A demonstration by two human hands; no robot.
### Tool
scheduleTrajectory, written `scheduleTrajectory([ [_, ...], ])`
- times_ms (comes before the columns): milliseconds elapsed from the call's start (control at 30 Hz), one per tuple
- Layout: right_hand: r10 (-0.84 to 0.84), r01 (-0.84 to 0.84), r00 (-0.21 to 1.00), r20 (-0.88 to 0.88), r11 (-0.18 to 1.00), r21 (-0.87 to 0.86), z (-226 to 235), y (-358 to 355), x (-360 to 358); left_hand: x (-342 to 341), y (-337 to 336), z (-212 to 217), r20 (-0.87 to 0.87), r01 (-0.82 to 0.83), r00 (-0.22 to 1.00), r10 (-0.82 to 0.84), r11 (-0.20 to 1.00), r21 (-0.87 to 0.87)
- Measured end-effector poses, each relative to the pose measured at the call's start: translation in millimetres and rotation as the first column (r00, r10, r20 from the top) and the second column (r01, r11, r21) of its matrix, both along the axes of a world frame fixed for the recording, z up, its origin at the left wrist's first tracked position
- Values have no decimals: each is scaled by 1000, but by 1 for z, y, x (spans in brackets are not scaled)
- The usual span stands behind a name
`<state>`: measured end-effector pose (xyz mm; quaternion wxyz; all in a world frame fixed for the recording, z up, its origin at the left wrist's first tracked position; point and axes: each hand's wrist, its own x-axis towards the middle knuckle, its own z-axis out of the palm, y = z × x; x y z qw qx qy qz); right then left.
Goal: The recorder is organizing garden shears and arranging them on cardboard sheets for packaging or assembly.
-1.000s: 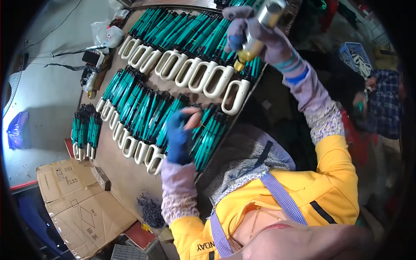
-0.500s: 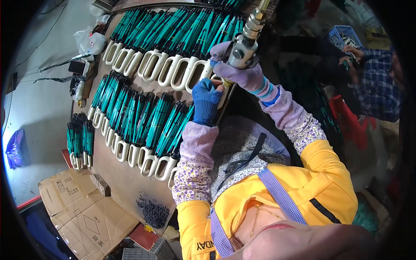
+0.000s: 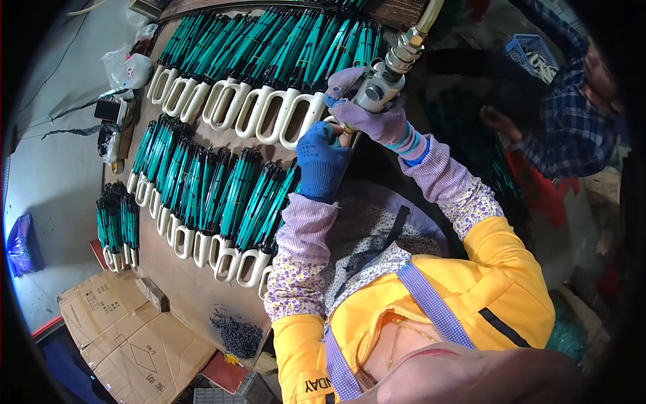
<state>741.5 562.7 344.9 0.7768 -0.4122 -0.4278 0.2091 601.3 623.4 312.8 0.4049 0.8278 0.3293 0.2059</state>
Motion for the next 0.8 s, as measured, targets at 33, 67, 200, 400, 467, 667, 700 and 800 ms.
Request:
scheduleTrajectory([
  [33, 1, -1, 1000, 0, 1000, -3, 0, 1, -1, -1, 2, -1, 0, -1, 1000, 1, 1000, -3],
  [67, 5, -5, 1000, -2, 1000, 12, 0, 2, -1, -2, 5, -2, -5, 7, 1000, -8, 999, -47],
  [200, 18, -17, 1000, -9, 998, 57, 1, 4, -4, -7, 14, -7, -17, 29, 999, -32, 983, -179],
  [400, -13, 13, 999, -48, 1000, -3, 1, 3, -8, -7, 15, -11, 11, 38, 999, -36, 985, -170],
  [467, -11, 11, 999, -35, 1000, 5, -2, 4, -8, -6, 14, -12, 14, 46, 999, -44, 982, -184],
  [667, -33, 33, 998, 60, 999, 2, -1, 3, -5, -6, 15, -9, -23, 58, 998, -63, 979, -198],
  [700, -32, 32, 998, 60, 999, 2, -1, 2, -6, -6, 16, -10, -22, 56, 998, -62, 979, -198],
  [800, -13, 13, 999, 52, 1000, -4, -3, 2, -7, -8, 18, -18, -1, 84, 996, -85, 982, -171],
])
